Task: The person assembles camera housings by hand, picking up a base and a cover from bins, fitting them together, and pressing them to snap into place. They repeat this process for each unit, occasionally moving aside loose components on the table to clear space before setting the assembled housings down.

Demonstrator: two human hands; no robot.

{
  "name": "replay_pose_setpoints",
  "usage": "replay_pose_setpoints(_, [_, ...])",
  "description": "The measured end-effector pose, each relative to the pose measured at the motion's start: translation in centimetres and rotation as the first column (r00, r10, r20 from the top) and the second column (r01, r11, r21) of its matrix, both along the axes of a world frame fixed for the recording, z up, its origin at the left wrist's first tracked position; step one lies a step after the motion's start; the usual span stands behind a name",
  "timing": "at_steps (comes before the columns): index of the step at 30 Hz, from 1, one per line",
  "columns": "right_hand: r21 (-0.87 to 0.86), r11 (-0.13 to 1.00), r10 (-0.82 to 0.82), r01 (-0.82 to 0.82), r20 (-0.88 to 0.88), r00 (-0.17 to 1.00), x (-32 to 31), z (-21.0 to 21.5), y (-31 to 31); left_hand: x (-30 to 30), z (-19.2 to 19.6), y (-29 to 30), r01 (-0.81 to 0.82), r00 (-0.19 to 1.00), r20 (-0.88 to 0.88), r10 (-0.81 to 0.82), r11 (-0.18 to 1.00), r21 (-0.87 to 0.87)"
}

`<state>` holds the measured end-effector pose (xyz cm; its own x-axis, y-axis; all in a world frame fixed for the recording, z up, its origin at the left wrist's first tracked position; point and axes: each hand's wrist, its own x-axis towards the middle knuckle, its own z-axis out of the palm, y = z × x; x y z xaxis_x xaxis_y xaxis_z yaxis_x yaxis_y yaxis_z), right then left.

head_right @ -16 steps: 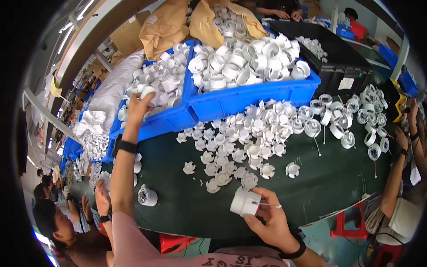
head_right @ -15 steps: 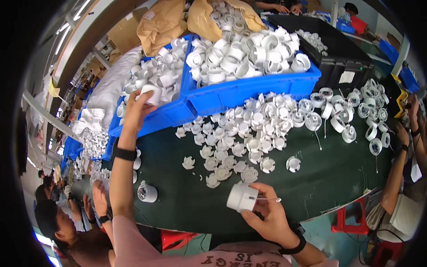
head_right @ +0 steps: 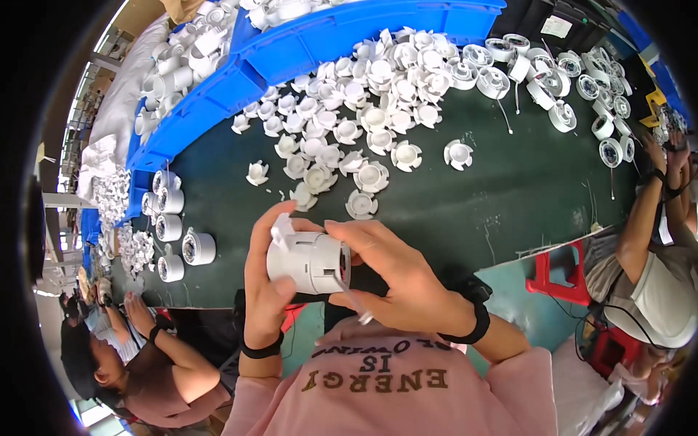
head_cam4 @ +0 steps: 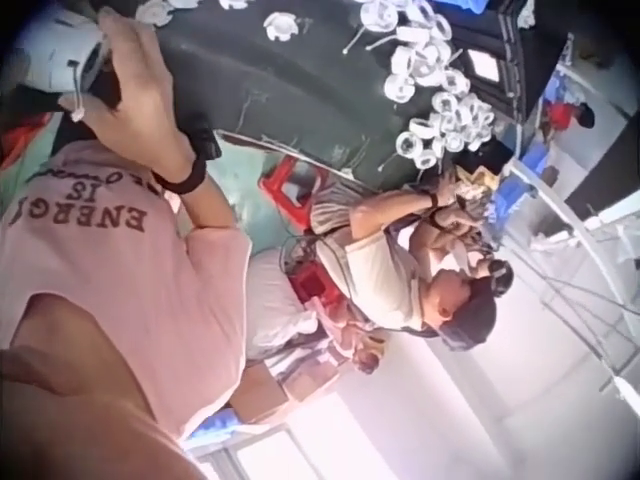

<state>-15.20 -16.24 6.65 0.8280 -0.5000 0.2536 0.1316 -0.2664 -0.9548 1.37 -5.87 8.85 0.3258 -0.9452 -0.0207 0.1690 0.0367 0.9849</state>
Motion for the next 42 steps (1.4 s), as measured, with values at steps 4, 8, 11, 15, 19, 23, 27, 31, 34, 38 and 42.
replay_pose_setpoints(4, [0.121,0.993,-0.018,0.019,-0.006,1.0,-0.9,-0.5,1.0,-0.9,-1.2,0.6,-0.06,0.948,0.315,0.05,0.998,0.023])
replay_pose_setpoints(8, [0.154,0.987,-0.037,0.033,0.025,0.999,-1.1,-1.0,1.6,-1.3,-2.7,0.8,-0.063,0.847,0.507,0.16,0.977,-0.204])
replay_pose_setpoints(11, [0.014,1.0,-0.008,0.009,-0.052,0.999,-1.3,-0.6,1.5,-1.6,-3.8,1.2,-0.084,0.88,0.422,0.216,0.947,-0.31])
replay_pose_setpoints(15, [0.03,0.999,0.031,-0.029,-0.075,0.997,-1.0,-0.6,1.7,-1.7,-3.8,1.1,-0.026,0.835,0.508,0.209,0.939,-0.343])
replay_pose_setpoints(19, [0.0,1.0,0.006,-0.006,-0.088,0.996,-0.9,-0.2,1.8,-1.8,-4.6,1.0,-0.027,0.832,0.495,0.25,0.91,-0.414])
replay_pose_setpoints(23, [-0.126,0.989,-0.088,0.075,-0.103,0.991,-1.1,-0.3,1.5,-1.4,-4.2,0.3,0.029,0.83,0.545,0.121,0.966,-0.258])
replay_pose_setpoints(27, [-0.291,0.919,-0.314,0.267,-0.13,0.94,-0.5,-0.8,1.5,-0.9,-3.3,-0.8,-0.001,0.958,0.284,-0.048,0.985,0.171])
replay_pose_setpoints(31, [-0.22,0.975,-0.055,0.018,-0.165,0.985,-1.9,1.1,-1.3,-0.2,-2.8,-0.2,-0.032,0.999,0.001,0.033,0.967,0.255])
replay_pose_setpoints(34, [-0.641,0.721,-0.453,0.262,-0.151,0.878,-5.2,1.9,-9.3,3.7,-5.4,3.1,-0.333,0.919,-0.162,0.36,0.927,0.172])
replay_pose_setpoints(38, [-0.975,0.08,-0.947,0.208,-0.009,0.322,-11.6,-2.2,-22.8,9.1,-5.1,5.5,-0.443,0.868,-0.109,0.484,0.854,0.273])
replay_pose_setpoints(42, [-0.986,0.136,-0.947,0.097,-0.1,0.307,-13.1,-4.4,-26.6,11.8,-6.4,6.3,-0.51,0.86,0.128,0.494,0.831,0.222])
